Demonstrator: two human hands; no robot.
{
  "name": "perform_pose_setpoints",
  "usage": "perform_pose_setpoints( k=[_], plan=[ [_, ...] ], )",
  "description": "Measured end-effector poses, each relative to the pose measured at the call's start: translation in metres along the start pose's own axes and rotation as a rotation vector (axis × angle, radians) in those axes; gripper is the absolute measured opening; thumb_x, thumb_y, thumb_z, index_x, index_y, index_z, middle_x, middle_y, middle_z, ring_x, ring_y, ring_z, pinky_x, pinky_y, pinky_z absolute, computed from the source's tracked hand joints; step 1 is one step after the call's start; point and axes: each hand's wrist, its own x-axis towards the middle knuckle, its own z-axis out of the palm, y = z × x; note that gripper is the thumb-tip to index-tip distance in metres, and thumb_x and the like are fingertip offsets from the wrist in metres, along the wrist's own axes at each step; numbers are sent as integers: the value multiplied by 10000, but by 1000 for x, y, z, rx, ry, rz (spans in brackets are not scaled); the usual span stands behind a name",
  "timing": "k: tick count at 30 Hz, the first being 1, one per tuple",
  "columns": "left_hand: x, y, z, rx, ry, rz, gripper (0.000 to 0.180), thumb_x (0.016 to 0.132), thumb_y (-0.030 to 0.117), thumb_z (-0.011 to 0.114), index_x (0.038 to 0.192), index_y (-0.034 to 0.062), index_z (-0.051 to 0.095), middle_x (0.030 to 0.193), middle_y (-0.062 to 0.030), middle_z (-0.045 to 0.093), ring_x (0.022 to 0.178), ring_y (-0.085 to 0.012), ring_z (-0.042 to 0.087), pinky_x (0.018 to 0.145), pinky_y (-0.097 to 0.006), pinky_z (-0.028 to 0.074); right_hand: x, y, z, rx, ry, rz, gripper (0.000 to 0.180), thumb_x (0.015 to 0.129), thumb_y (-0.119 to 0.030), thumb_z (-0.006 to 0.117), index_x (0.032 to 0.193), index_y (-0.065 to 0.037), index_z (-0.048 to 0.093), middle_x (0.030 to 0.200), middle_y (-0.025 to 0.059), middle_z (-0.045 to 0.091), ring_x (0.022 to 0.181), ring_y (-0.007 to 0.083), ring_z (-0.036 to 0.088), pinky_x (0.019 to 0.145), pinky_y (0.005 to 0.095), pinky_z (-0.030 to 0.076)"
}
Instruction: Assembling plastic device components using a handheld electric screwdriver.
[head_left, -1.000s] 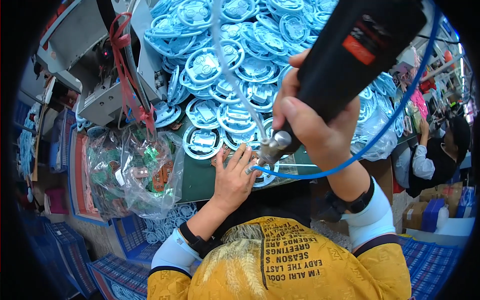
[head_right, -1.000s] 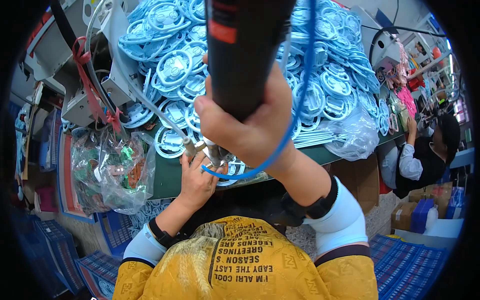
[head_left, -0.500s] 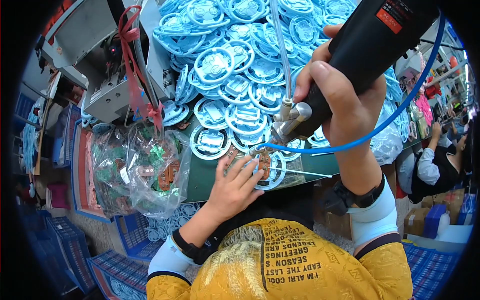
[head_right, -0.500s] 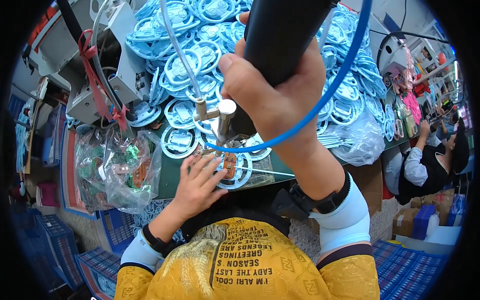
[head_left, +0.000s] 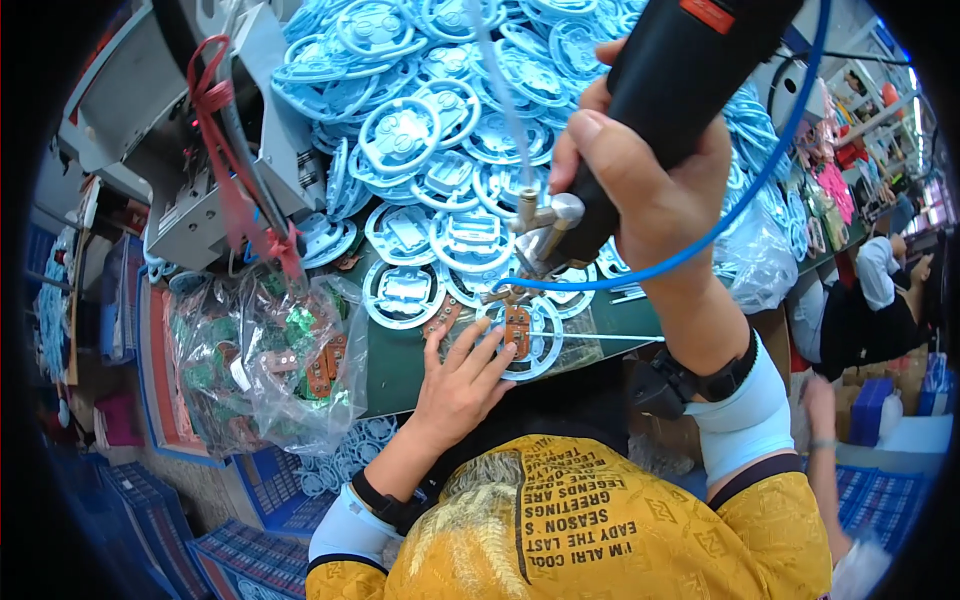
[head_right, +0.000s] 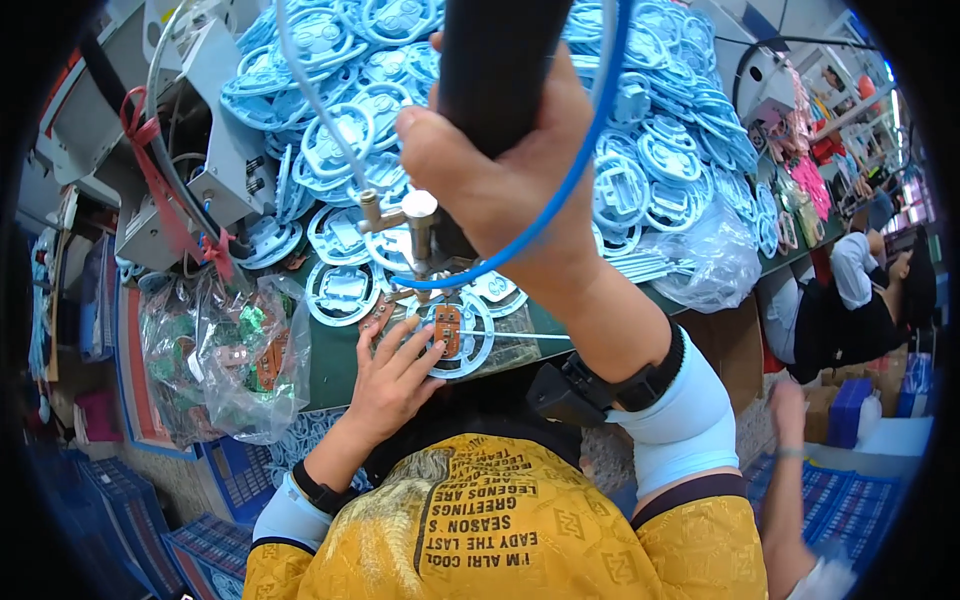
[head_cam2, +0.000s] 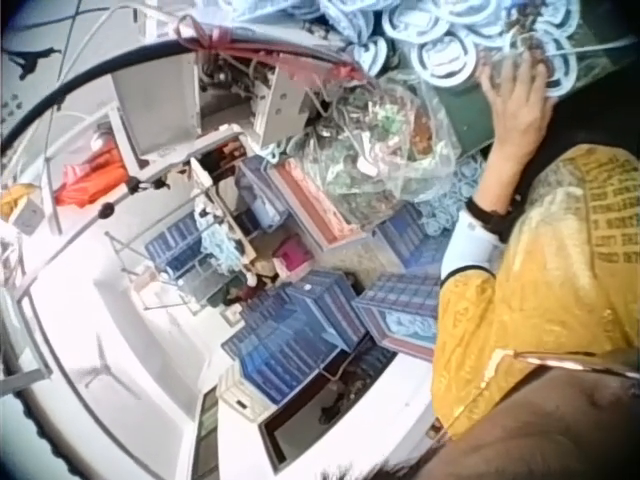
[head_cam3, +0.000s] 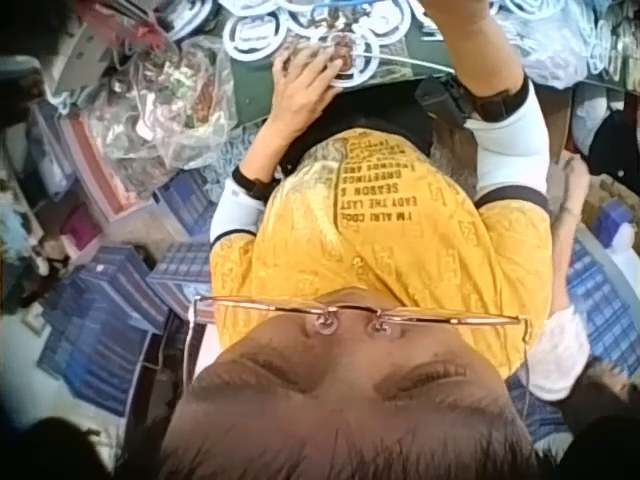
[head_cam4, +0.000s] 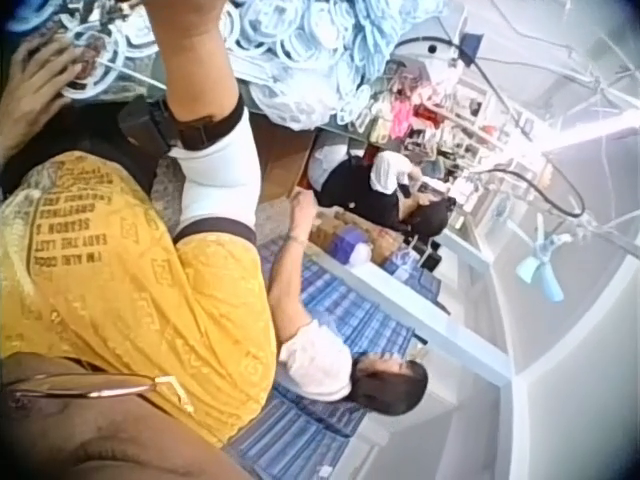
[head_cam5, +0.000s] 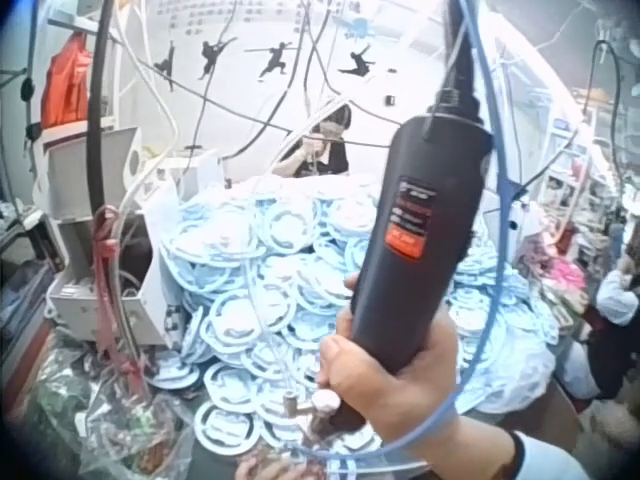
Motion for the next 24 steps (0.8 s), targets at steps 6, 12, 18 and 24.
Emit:
perform_pose_setpoints(
  k=[6, 12, 18, 24],
  plan=[
    [6, -3, 4, 58, -18, 23, 596, 648, 119, 805, 1216, 68, 632, 1326, -100, 581, 1281, -319, 494, 1071, -548, 284, 5, 9, -3, -221, 83, -64, 372, 730, -153, 706, 1021, -15, 519, 671, 72, 469, 596, 182, 475, 582, 359, 445],
    [-1, -9, 6, 23, 30, 28, 551, 661, 112, 799, 1189, 64, 652, 1360, -98, 569, 1284, -349, 475, 1065, -542, 296, -5, 11, 12, -88, 118, -76, 481, 748, -63, 687, 1181, -3, 487, 758, 60, 486, 646, 134, 436, 593, 296, 423],
    [6, -7, 4, 37, 20, 111, 555, 631, 135, 823, 1154, 49, 660, 1328, -108, 592, 1234, -343, 489, 1045, -547, 297, -10, 0, 9, -107, 144, -121, 328, 782, -23, 609, 1067, -51, 447, 684, 86, 439, 585, 207, 445, 572, 330, 395],
    [-5, -12, 5, 67, 29, 83, 565, 606, 127, 836, 1139, 41, 668, 1302, -99, 608, 1215, -341, 491, 1045, -545, 307, -4, 1, 16, -20, 26, -88, 364, 797, -71, 623, 1126, -38, 472, 708, 51, 424, 633, 153, 419, 593, 314, 395]
  ],
)
